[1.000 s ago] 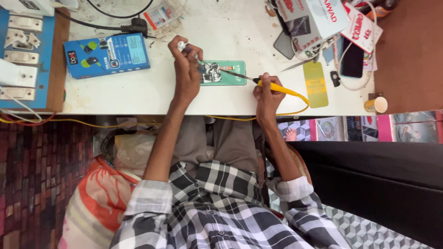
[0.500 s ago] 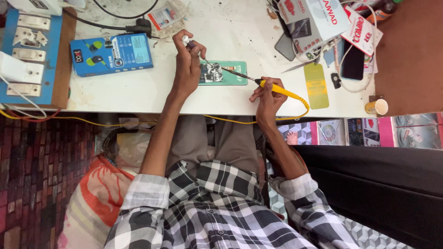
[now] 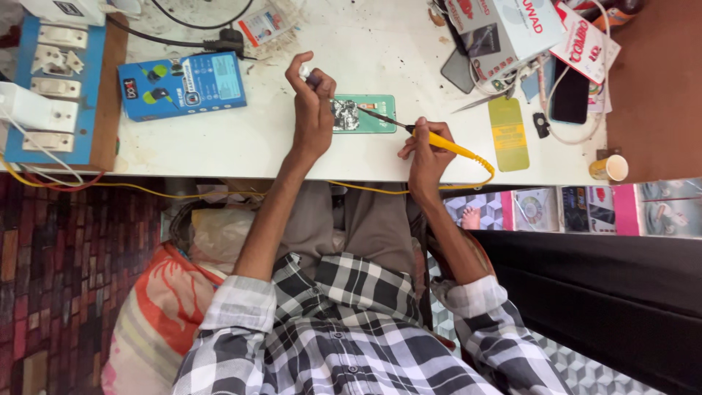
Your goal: The person uses a soldering iron and solder to work on a small green circuit board. They repeatedly apply heat and solder to specific points on the board while holding it steady with their other hand.
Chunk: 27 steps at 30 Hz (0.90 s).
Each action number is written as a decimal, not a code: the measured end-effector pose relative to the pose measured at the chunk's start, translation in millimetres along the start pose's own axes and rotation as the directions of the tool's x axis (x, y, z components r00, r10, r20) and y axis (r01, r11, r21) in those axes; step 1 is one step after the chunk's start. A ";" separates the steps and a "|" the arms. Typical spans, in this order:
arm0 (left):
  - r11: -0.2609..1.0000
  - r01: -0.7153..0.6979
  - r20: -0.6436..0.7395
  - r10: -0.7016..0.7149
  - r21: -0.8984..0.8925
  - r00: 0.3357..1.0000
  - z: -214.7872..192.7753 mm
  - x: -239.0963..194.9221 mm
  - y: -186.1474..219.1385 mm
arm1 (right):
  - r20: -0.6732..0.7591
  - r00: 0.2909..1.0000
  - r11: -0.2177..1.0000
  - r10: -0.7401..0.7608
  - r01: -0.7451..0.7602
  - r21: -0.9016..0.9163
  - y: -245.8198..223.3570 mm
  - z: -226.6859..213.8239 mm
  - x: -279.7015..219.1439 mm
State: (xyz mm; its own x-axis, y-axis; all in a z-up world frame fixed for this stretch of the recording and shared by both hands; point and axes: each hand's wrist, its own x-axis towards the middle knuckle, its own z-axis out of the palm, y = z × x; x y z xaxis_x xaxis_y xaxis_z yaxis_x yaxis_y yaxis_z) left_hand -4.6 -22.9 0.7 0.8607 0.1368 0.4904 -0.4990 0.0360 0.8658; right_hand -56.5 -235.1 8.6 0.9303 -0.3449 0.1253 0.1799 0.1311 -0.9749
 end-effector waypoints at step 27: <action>1.000 0.006 0.035 -0.006 0.015 0.999 -6.5 -0.7 6.0 | -0.027 0.998 0.988 0.056 -0.051 0.147 -0.2 -1.2 5.0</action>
State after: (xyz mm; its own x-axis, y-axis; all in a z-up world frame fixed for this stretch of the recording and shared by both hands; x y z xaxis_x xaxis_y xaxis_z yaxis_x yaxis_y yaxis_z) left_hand -8.9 -16.4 5.0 0.8669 0.1019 0.4879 -0.4923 0.0224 0.8701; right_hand -52.3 -238.0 9.2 0.9299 -0.3620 0.0658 0.1770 0.2834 -0.9425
